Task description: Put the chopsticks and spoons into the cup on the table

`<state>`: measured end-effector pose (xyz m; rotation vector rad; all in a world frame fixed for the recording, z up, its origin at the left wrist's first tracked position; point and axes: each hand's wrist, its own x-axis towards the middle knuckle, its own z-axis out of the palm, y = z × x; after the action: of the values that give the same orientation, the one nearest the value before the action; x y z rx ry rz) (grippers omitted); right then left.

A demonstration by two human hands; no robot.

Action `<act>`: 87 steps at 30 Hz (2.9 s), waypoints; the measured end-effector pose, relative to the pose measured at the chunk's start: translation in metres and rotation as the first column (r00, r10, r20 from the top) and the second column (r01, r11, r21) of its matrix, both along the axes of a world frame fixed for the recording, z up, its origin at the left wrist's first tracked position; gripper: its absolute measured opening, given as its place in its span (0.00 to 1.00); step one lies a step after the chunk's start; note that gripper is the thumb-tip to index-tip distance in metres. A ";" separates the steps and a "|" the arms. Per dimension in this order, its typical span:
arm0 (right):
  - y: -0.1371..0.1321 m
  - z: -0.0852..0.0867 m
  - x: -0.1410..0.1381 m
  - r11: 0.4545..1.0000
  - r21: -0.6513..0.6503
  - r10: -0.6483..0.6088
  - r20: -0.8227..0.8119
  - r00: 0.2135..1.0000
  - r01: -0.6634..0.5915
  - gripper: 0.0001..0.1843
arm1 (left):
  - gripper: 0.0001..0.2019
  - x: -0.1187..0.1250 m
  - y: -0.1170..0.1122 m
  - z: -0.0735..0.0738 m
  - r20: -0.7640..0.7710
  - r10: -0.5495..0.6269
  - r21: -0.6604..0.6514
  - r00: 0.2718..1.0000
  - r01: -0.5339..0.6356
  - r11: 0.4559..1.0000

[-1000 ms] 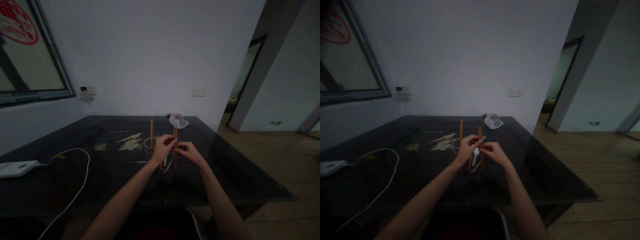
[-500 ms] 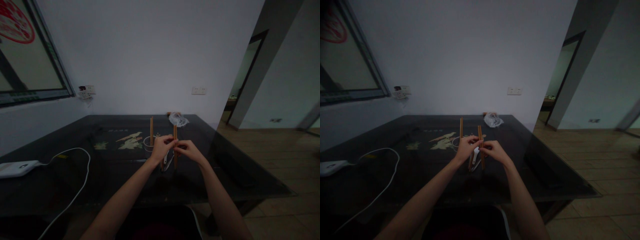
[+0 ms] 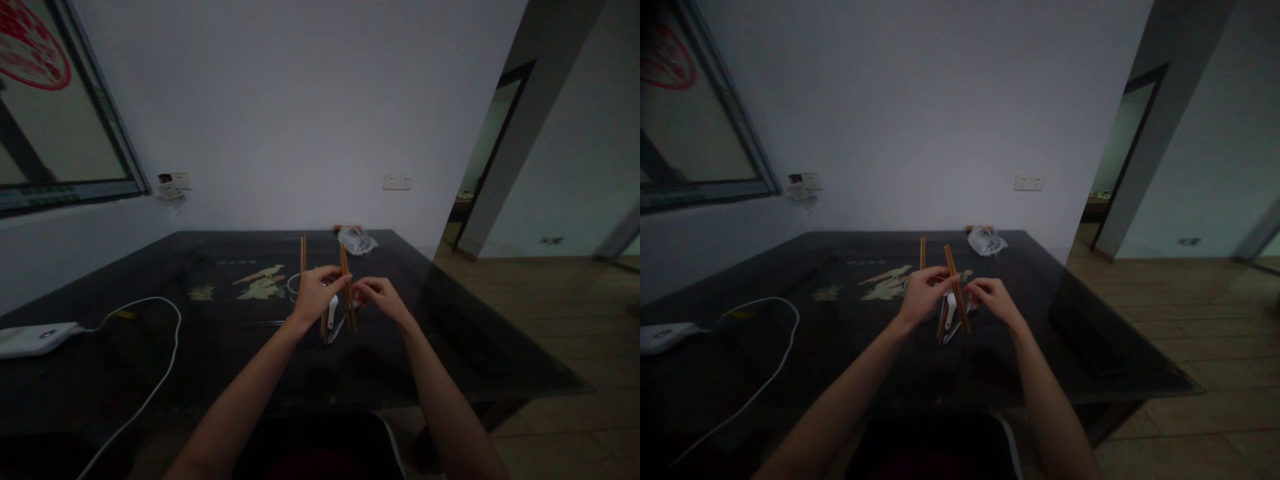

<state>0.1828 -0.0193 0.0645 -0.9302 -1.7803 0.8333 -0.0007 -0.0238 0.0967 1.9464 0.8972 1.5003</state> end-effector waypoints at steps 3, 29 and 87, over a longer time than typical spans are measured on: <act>0.005 -0.003 0.002 0.996 0.029 -0.087 -0.072 0.994 0.089 0.26 | 0.11 -0.017 -0.005 0.018 0.053 0.045 0.011 0.998 -0.046 0.999; 0.056 -0.055 -0.099 0.993 -0.114 -0.044 -0.037 0.998 0.039 0.53 | 0.09 -0.096 0.101 0.026 -0.109 0.241 -0.080 0.964 -0.250 0.965; 0.055 -0.068 -0.106 0.996 -0.037 -0.086 -0.098 0.992 0.083 0.44 | 0.07 -0.088 0.127 -0.013 -0.248 0.078 -0.336 0.966 -0.161 0.928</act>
<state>0.0767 0.0362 -0.0036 -0.9624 -1.6354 0.8429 -0.0889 0.1031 0.0837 1.8431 1.3116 1.0905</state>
